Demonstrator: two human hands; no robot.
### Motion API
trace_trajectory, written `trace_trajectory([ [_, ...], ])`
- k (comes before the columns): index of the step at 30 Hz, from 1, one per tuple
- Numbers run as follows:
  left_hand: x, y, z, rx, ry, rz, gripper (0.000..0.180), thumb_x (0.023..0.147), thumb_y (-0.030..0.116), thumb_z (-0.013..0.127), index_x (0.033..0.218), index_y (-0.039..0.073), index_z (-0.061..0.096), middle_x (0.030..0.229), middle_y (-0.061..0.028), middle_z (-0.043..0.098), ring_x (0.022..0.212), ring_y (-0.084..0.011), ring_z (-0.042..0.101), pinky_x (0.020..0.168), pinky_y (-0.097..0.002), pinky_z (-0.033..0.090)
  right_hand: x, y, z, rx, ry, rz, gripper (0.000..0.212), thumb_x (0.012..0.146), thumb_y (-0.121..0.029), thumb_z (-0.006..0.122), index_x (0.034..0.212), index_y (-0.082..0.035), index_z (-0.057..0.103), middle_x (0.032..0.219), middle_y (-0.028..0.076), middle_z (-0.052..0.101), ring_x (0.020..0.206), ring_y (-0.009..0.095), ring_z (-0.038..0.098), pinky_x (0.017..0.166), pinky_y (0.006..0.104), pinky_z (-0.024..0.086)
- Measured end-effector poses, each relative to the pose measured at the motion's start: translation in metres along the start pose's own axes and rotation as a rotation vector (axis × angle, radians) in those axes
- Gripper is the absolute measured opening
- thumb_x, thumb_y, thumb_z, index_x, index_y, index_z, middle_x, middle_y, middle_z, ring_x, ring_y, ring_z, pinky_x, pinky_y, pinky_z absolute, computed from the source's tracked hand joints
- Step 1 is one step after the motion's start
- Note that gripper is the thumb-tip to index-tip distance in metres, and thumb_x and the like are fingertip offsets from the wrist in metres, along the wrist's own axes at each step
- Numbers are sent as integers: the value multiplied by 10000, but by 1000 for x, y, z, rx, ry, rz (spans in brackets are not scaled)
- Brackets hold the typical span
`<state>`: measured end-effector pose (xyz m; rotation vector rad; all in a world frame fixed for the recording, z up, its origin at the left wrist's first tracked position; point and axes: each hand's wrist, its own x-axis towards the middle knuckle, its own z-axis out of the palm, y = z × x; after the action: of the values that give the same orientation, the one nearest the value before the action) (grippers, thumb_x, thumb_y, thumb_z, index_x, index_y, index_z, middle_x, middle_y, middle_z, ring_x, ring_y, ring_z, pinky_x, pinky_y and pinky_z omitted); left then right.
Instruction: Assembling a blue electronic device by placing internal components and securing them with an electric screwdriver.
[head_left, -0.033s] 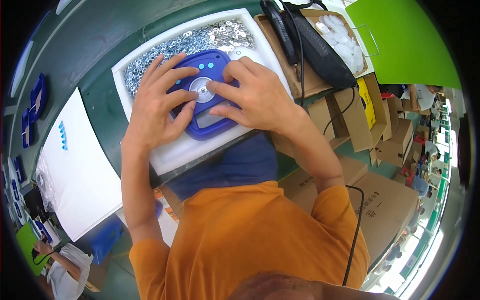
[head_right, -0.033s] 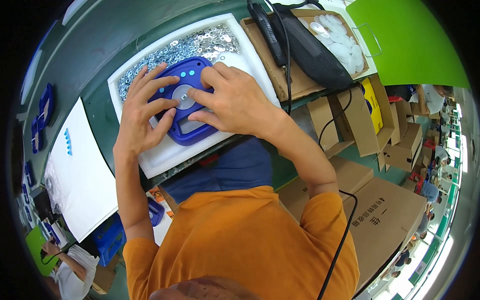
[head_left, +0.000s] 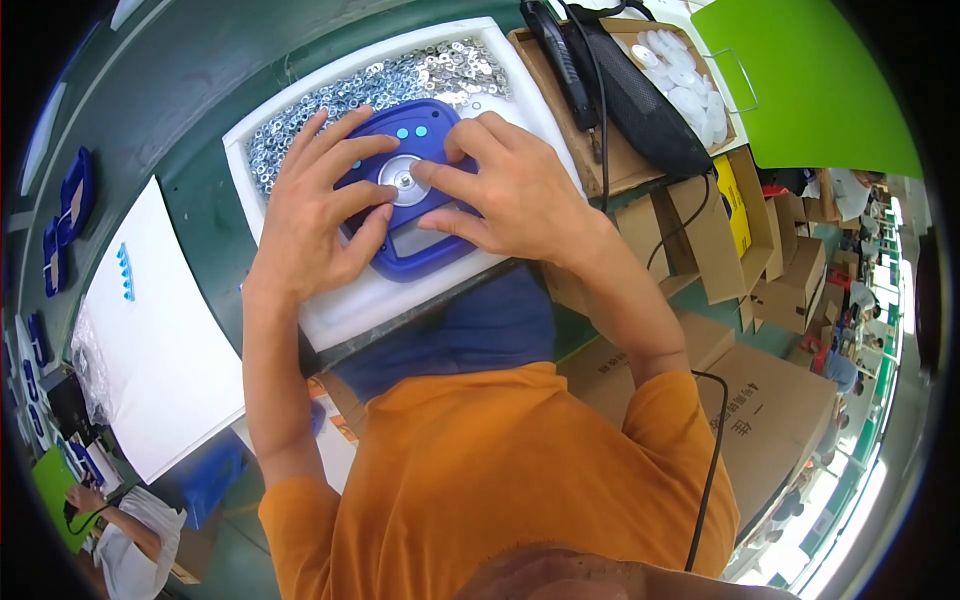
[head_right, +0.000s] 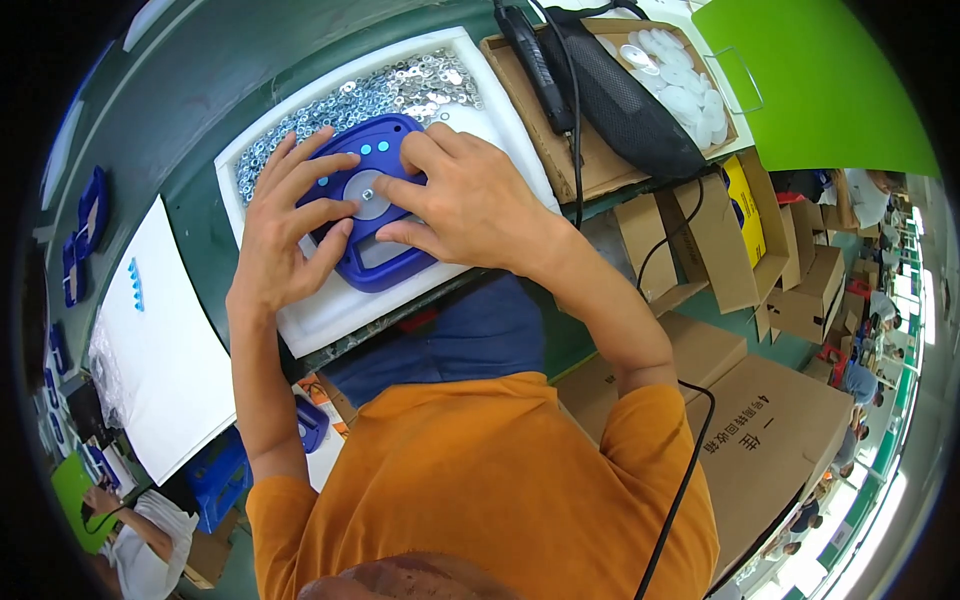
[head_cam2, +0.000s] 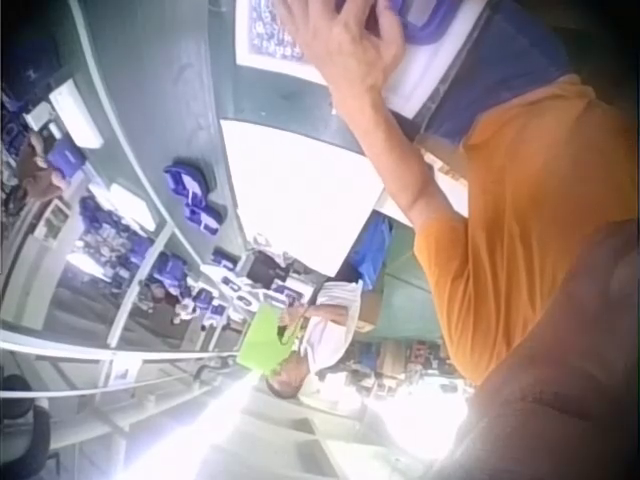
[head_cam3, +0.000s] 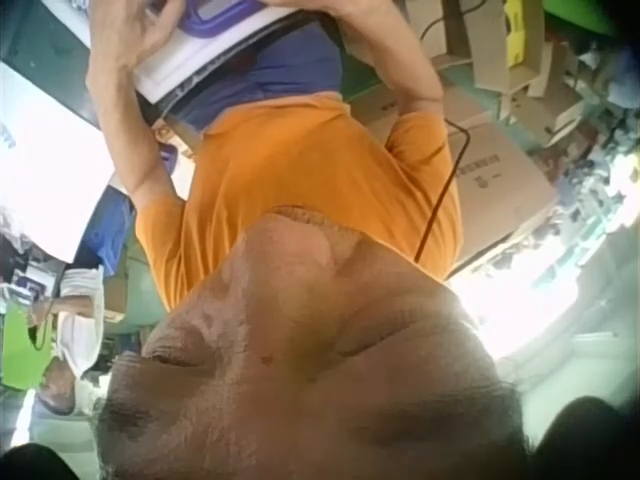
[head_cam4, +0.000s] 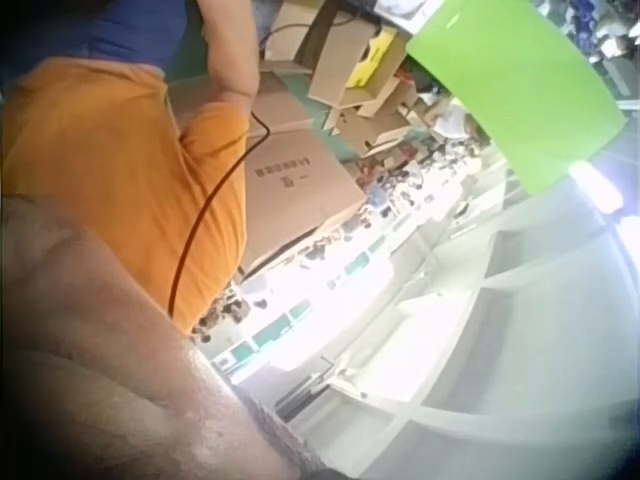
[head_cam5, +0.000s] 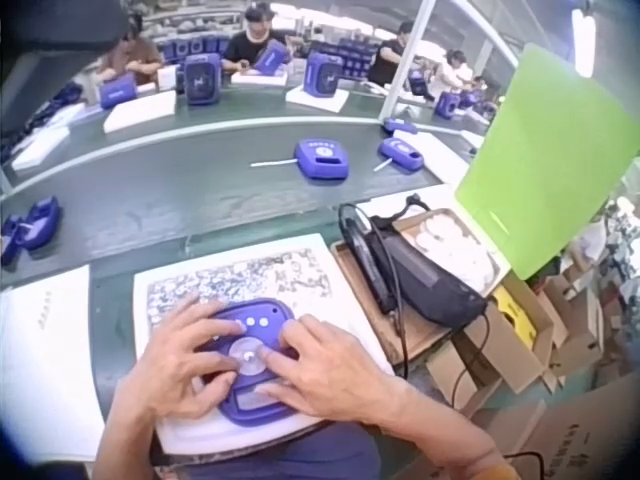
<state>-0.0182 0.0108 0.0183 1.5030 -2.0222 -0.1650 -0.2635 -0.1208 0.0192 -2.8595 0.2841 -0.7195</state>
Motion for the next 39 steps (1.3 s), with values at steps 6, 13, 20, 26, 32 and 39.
trace_trajectory([
  [6, 1, 0, 0, -27, -2, -11, 181, 841, 79, 780, 977, 86, 898, 1420, -121, 790, 1570, -405, 585, 1377, -679, 318, -7, -15, -2, 39, -49, 25, 483, 927, -474, 874, 1225, -96, 832, 1021, 67, 611, 977, 274, 637, 829, 406, 572],
  [13, 1, -5, 2, 27, 35, -33, 204, 852, 61, 797, 1022, 96, 904, 1377, -116, 790, 1532, -391, 611, 1356, -650, 365, -13, -19, 3, 41, -45, 67, 516, 928, -503, 864, 1222, -80, 830, 1001, 63, 609, 948, 267, 625, 803, 398, 558],
  [20, 4, -4, 0, 25, 25, -18, 254, 829, 46, 796, 1041, 108, 921, 1358, -114, 801, 1511, -402, 630, 1345, -659, 381, -15, -16, 3, 73, -46, 83, 517, 937, -522, 854, 1232, -98, 829, 969, 46, 578, 918, 248, 604, 793, 388, 554],
  [26, 3, -6, 0, 30, 26, -18, 258, 833, 43, 794, 1044, 111, 924, 1354, -110, 806, 1504, -400, 638, 1342, -661, 383, -14, -15, 3, 78, -52, 78, 527, 935, -531, 851, 1238, -101, 826, 966, 40, 574, 916, 242, 600, 780, 385, 546],
  [32, 3, -7, 1, 34, 29, -15, 248, 840, 48, 795, 1042, 110, 923, 1357, -109, 806, 1504, -401, 639, 1342, -661, 384, -14, -16, 3, 63, -56, 74, 523, 935, -528, 854, 1236, -101, 826, 968, 39, 578, 923, 241, 603, 780, 383, 546],
  [39, 1, -6, 2, 31, 37, -28, 236, 844, 50, 796, 1037, 103, 921, 1350, -113, 808, 1500, -397, 643, 1344, -661, 387, -14, -17, 4, 50, -58, 63, 519, 938, -524, 856, 1233, -98, 826, 978, 39, 587, 934, 241, 610, 790, 381, 552],
])
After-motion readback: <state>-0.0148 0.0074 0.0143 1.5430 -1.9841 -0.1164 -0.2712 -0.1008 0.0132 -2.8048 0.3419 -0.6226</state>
